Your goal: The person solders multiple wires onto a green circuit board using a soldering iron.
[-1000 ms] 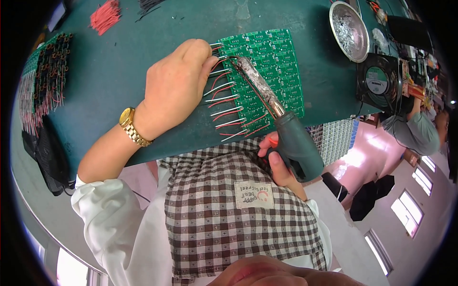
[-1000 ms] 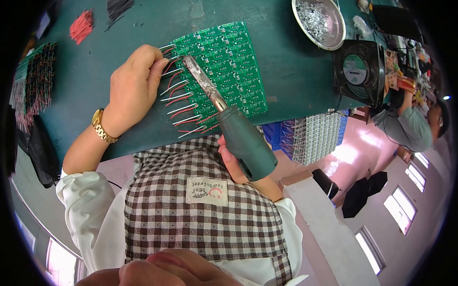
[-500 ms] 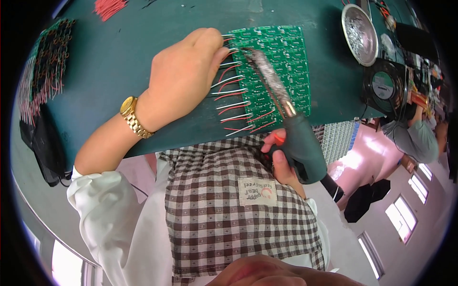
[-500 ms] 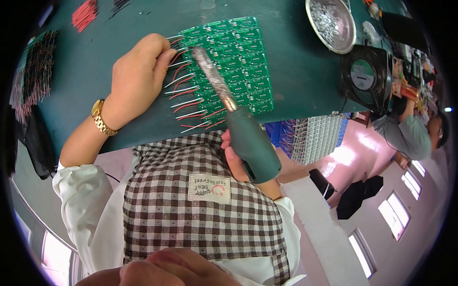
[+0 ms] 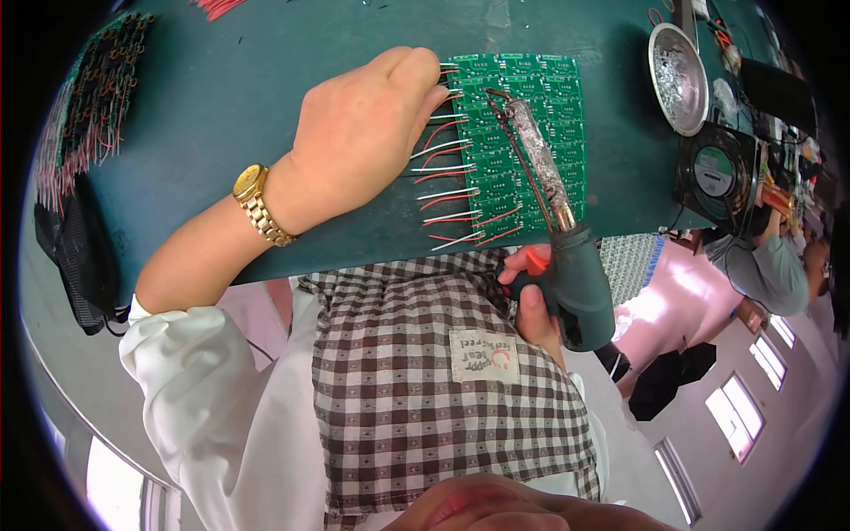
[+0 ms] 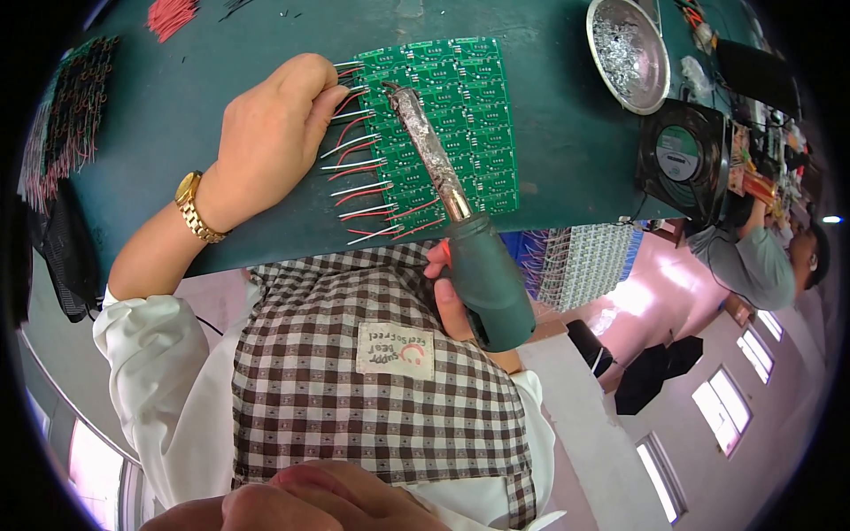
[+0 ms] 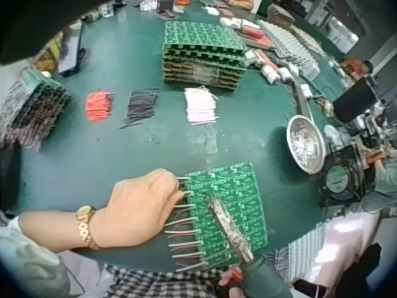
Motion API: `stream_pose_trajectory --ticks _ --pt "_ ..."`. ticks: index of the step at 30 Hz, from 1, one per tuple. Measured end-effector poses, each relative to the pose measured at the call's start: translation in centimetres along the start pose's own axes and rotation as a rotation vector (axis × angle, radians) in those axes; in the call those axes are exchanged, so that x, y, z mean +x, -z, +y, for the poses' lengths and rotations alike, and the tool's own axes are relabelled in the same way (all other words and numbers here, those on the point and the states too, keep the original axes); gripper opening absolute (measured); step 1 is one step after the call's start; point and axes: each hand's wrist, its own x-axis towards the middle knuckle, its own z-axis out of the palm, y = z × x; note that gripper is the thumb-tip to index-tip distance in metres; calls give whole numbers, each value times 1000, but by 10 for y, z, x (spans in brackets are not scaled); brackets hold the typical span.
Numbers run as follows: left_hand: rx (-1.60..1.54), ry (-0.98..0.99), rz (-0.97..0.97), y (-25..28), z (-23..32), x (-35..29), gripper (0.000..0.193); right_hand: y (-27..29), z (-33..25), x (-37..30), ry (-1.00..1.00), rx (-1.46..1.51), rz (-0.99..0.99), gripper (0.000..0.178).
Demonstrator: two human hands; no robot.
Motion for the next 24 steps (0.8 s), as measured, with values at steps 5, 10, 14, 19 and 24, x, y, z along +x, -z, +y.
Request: stream_pose_trajectory --ticks 5,10,14,19,24 --pt "-15 -13 13 -3 -2 0 16 -1 8 -3 37 27 18 38" --pt "-6 1 3 -3 -3 1 16 -3 10 1 58 74 15 37" --pt "-9 1 10 -4 -4 1 15 -5 11 5 84 100 13 38" --pt "-9 0 4 -5 -4 2 15 -1 21 6 116 126 -17 38" --pt "-4 -5 -7 -5 -5 2 15 1 24 6 176 150 -18 39"
